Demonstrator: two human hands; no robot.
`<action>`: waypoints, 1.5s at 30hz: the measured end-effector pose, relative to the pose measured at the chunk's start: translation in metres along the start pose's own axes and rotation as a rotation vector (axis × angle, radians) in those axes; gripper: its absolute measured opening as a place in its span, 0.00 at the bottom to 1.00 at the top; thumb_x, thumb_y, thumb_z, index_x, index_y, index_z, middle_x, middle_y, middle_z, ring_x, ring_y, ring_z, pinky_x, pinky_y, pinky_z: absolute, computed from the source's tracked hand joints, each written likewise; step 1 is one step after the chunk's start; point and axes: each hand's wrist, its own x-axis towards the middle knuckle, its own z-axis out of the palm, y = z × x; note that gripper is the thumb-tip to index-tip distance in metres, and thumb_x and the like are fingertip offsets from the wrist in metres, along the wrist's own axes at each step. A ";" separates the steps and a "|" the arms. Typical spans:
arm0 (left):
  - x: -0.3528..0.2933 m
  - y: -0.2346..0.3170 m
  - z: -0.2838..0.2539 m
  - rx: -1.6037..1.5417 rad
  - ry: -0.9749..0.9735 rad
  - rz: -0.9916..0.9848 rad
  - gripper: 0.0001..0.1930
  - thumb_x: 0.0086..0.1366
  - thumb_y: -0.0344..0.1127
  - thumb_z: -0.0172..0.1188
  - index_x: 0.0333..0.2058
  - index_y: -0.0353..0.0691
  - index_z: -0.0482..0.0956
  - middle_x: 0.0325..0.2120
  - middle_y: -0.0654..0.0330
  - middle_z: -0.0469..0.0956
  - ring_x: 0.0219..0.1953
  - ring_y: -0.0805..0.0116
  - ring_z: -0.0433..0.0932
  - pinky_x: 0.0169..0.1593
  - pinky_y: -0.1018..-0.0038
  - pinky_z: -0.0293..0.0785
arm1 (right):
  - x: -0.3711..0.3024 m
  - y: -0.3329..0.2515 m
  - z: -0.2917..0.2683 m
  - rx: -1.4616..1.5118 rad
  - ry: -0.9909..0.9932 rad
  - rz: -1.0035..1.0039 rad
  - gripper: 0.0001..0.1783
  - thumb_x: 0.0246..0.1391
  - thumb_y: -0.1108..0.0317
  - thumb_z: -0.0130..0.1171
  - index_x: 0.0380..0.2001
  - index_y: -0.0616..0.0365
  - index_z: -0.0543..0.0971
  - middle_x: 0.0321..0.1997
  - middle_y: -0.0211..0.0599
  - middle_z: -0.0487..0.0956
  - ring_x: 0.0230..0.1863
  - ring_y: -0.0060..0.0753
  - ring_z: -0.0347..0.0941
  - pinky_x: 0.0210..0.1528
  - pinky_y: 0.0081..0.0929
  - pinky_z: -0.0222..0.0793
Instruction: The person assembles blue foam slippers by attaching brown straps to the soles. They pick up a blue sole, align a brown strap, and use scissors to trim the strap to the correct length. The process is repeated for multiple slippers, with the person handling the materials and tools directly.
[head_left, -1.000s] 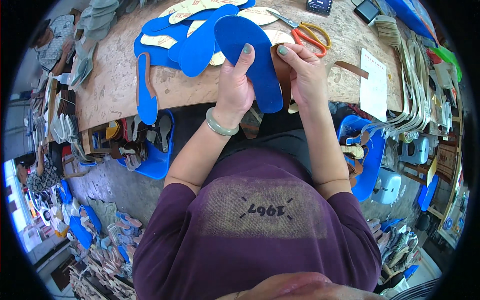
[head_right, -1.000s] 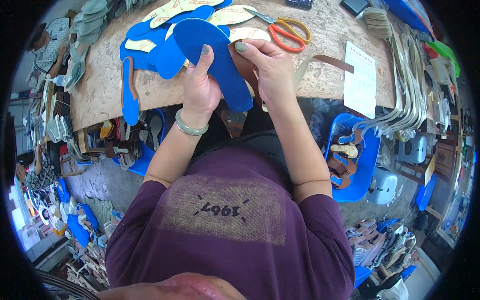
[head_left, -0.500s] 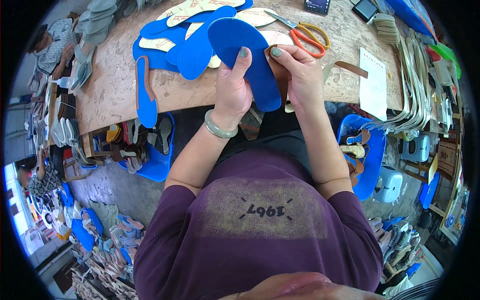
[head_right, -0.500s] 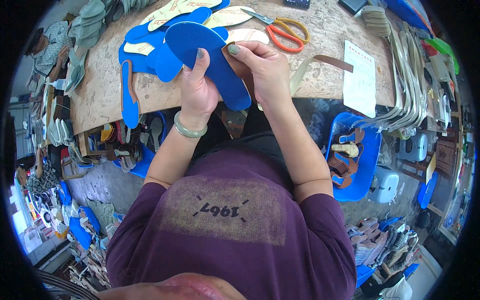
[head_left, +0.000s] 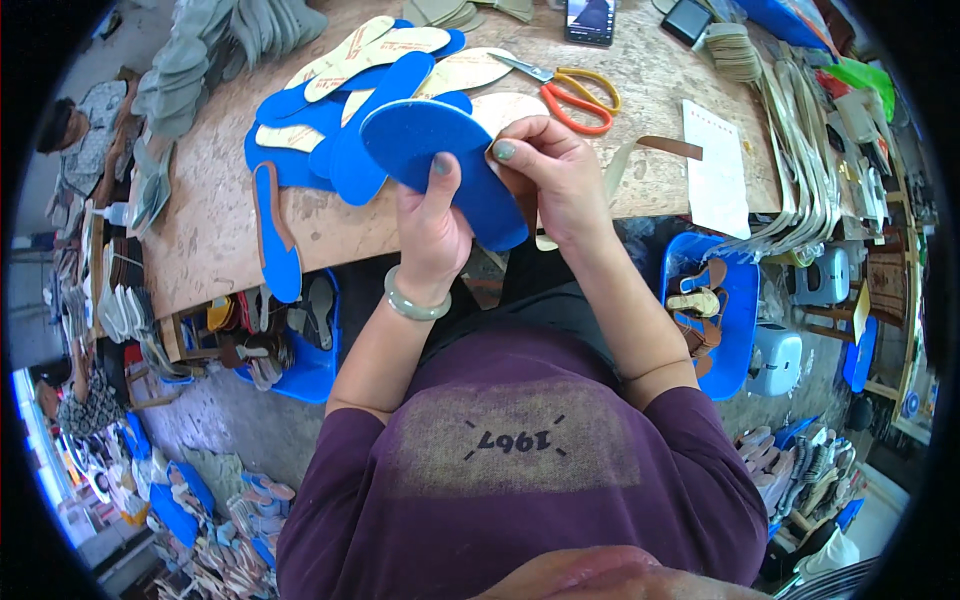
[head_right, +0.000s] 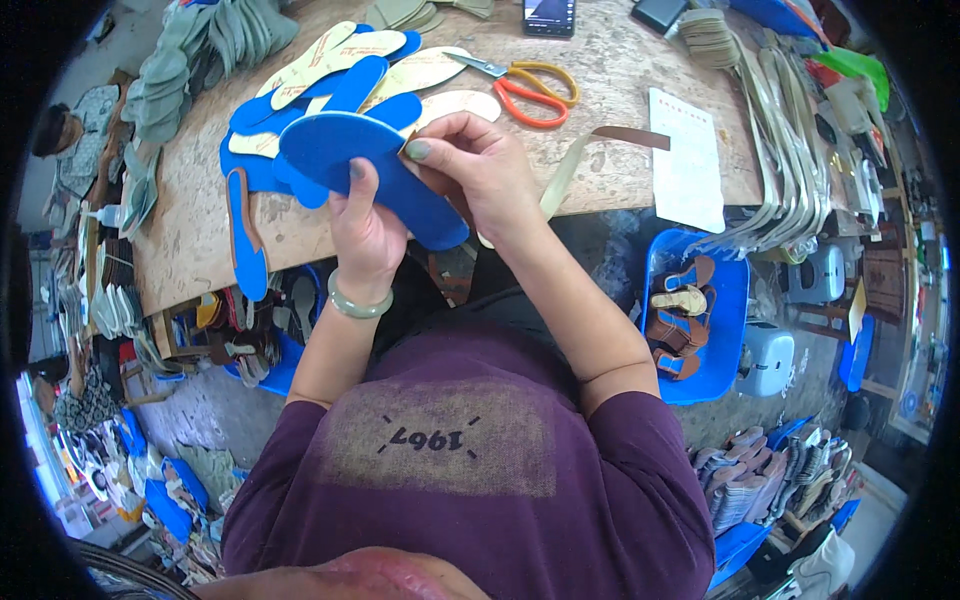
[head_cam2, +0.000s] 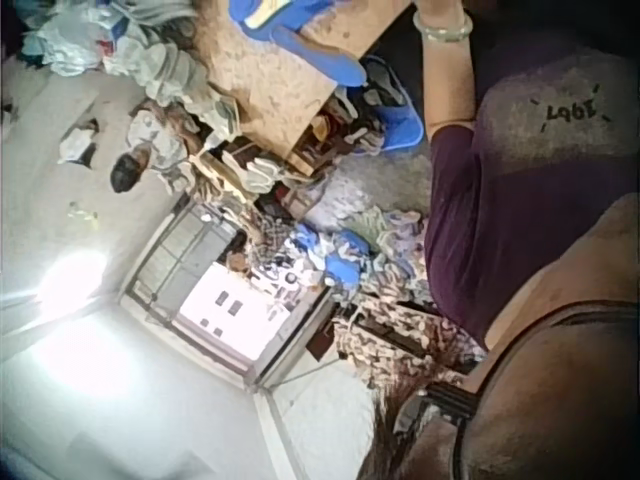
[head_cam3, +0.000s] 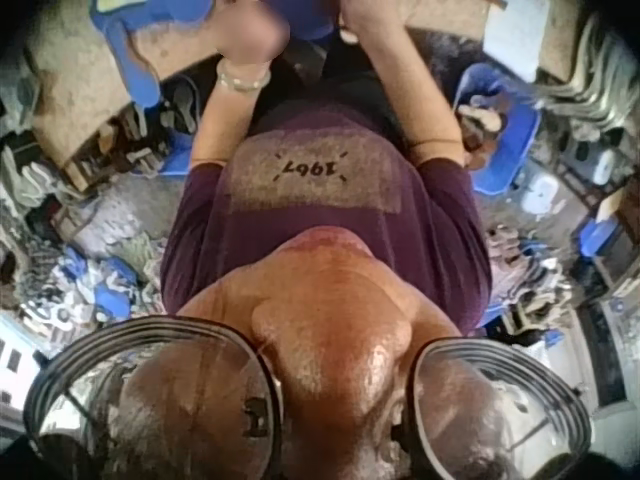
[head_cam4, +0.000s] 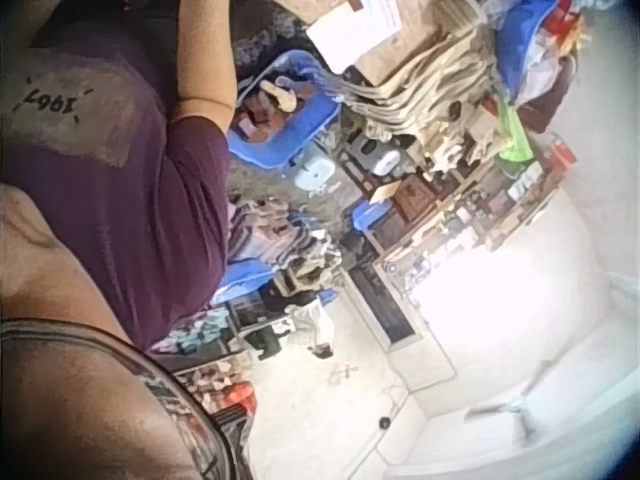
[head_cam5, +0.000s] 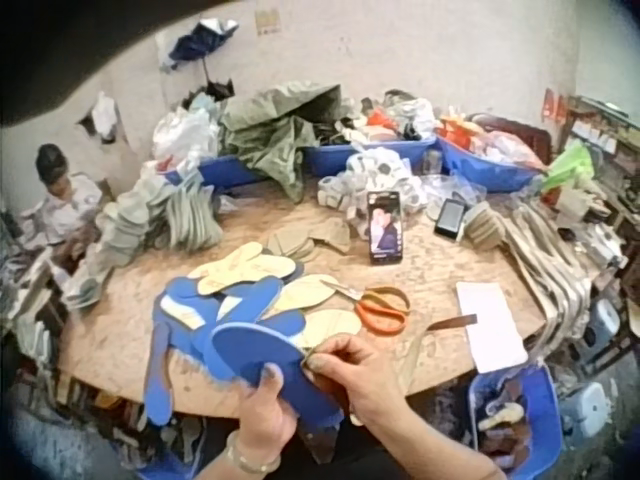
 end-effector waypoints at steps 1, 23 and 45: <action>-0.002 0.001 0.001 0.009 -0.002 0.005 0.13 0.69 0.38 0.51 0.49 0.41 0.70 0.44 0.62 0.75 0.46 0.71 0.73 0.51 0.70 0.70 | -0.002 -0.002 -0.001 -0.025 -0.007 0.023 0.05 0.52 0.73 0.62 0.32 0.62 0.79 0.32 0.31 0.79 0.30 0.19 0.76 0.33 0.14 0.74; 0.007 0.018 0.005 0.179 -0.025 0.031 0.22 0.71 0.44 0.46 0.54 0.32 0.66 0.49 0.48 0.73 0.53 0.62 0.70 0.58 0.65 0.65 | -0.021 0.013 0.006 -0.734 0.027 -0.215 0.13 0.54 0.73 0.58 0.43 0.59 0.80 0.31 0.35 0.81 0.30 0.22 0.75 0.33 0.22 0.71; 0.007 0.040 0.006 -0.157 -0.015 0.171 0.24 0.70 0.50 0.45 0.54 0.36 0.66 0.36 0.59 0.70 0.37 0.68 0.69 0.52 0.63 0.67 | -0.019 0.020 0.014 -0.527 -0.063 -0.189 0.07 0.50 0.71 0.64 0.32 0.62 0.84 0.29 0.29 0.81 0.30 0.16 0.73 0.33 0.16 0.69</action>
